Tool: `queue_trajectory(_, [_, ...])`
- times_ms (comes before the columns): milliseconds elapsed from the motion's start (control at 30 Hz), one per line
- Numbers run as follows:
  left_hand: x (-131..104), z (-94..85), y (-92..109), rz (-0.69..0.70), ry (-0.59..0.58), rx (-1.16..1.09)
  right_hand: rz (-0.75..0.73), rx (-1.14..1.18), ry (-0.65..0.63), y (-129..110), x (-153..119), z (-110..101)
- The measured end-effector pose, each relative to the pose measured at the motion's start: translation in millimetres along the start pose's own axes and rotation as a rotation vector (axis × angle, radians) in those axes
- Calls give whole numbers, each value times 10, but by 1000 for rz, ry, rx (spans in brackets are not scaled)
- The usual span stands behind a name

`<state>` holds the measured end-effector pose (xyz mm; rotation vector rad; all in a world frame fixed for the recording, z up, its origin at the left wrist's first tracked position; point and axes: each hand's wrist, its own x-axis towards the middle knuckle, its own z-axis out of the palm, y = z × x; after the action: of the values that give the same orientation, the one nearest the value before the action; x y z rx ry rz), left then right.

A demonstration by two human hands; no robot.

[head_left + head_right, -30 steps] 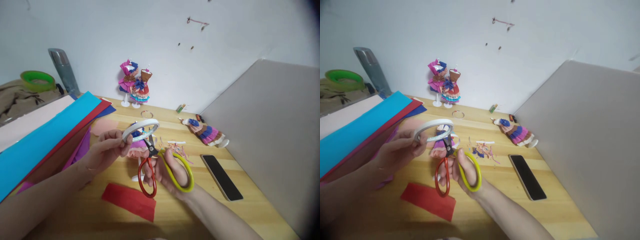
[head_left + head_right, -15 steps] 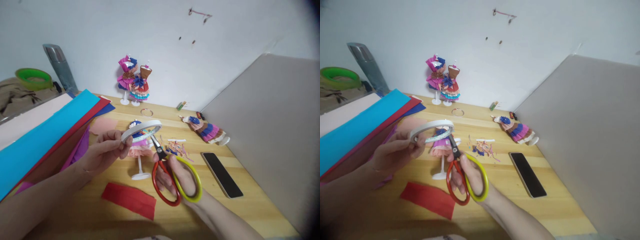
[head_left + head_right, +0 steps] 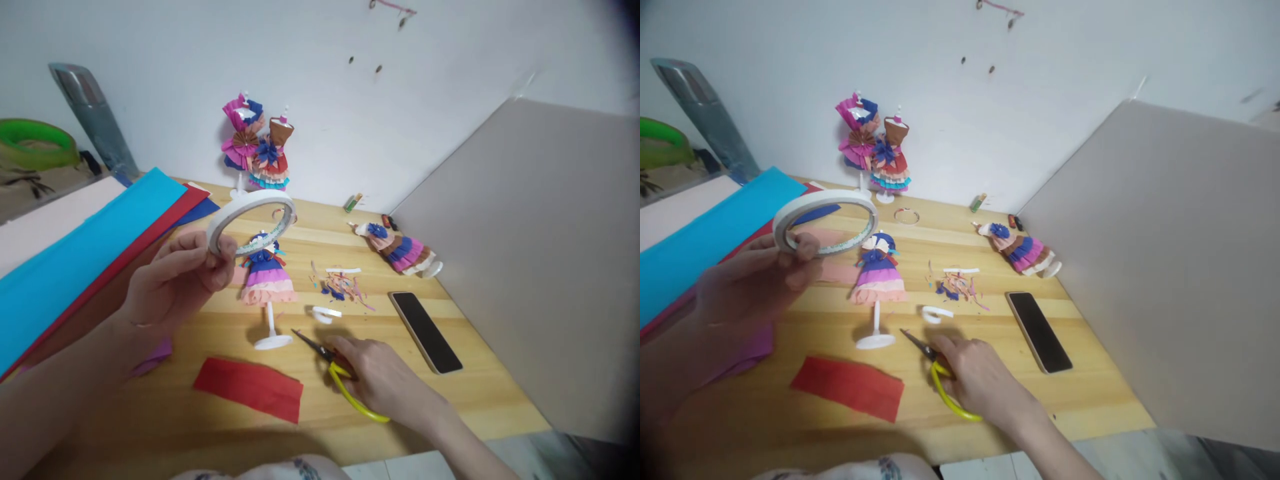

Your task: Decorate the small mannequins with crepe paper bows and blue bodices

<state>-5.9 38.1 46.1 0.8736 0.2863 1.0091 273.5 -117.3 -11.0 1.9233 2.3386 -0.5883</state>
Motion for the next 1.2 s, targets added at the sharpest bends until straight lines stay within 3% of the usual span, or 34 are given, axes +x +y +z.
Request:
queue_trajectory(233, [7, -33, 9, 3, 0, 20, 28, 36, -79, -1, 109, -14])
queue_trajectory(500, [33, -56, 5, 26, -5, 19, -83, 115, -121, -91, 19, -177])
queue_trajectory(700, [41, -73, -22, 42, -22, 38, 37, 10, 174, -9, 320, -172])
queue_trajectory(833, [25, -65, -23, 18, -17, 25, 38, -28, 126, 140, 518, 17])
queue_trajectory(933, [32, -55, -29, -2, -5, 20, 26, -4, 185, 229, 551, 93])
queue_trajectory(1100, [57, -60, -46, -25, 34, 20, 67, 128, 538, 379, 535, -74])
queue_trajectory(1200, [52, -79, -47, -25, 42, 18, 161, 59, 712, 487, 555, -237])
